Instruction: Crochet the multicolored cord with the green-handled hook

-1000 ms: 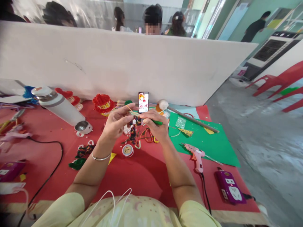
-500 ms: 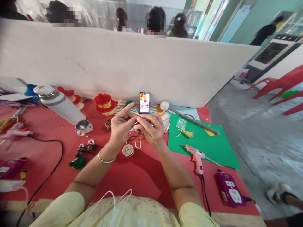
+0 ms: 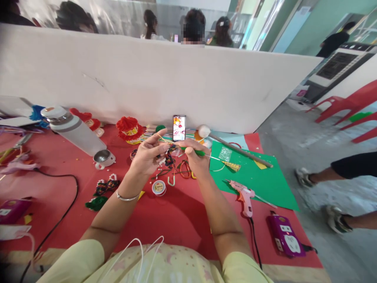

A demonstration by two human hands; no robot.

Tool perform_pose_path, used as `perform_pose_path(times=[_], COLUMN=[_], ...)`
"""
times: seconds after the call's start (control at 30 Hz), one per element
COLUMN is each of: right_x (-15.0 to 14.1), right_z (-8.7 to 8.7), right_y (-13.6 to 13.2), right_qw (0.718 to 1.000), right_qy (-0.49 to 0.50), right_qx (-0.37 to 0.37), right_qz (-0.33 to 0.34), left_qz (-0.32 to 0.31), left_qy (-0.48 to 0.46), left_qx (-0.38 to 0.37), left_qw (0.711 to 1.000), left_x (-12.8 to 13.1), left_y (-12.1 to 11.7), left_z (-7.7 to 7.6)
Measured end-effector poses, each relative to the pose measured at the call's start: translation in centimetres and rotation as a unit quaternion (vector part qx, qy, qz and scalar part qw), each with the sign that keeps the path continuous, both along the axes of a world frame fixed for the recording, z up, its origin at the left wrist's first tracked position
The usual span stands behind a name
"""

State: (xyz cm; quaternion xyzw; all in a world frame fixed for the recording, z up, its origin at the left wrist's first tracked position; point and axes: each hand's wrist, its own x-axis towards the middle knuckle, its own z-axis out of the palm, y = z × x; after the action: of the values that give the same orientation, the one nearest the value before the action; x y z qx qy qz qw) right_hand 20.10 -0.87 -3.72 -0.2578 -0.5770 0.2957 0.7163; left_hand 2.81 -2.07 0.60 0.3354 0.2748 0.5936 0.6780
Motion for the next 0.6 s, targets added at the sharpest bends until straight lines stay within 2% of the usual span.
perform_pose_path(times=[0.13, 0.2, 0.43, 0.6], right_x=[0.1, 0.3, 1.0, 1.8], right_z=[-0.2, 0.0, 1.4, 2.1], right_y=[0.0, 0.0, 0.1, 0.1], right_qw=[1.000, 1.000, 0.991, 0.983], right_qy=[0.006, -0.006, -0.084, -0.132], right_qx=[-0.020, -0.014, 0.107, 0.127], right_qz=[0.010, 0.008, -0.012, 0.015], left_qz=[-0.047, -0.051, -0.032, -0.049], left_qy=[-0.014, -0.017, 0.019, 0.041], left_qx=[-0.033, -0.035, -0.023, -0.002], left_qw=[0.998, 0.998, 0.999, 0.998], left_x=[-0.2, -0.3, -0.7, -1.4], left_y=[0.0, 0.0, 0.2, 0.6], left_z=[0.1, 0.2, 0.4, 0.0])
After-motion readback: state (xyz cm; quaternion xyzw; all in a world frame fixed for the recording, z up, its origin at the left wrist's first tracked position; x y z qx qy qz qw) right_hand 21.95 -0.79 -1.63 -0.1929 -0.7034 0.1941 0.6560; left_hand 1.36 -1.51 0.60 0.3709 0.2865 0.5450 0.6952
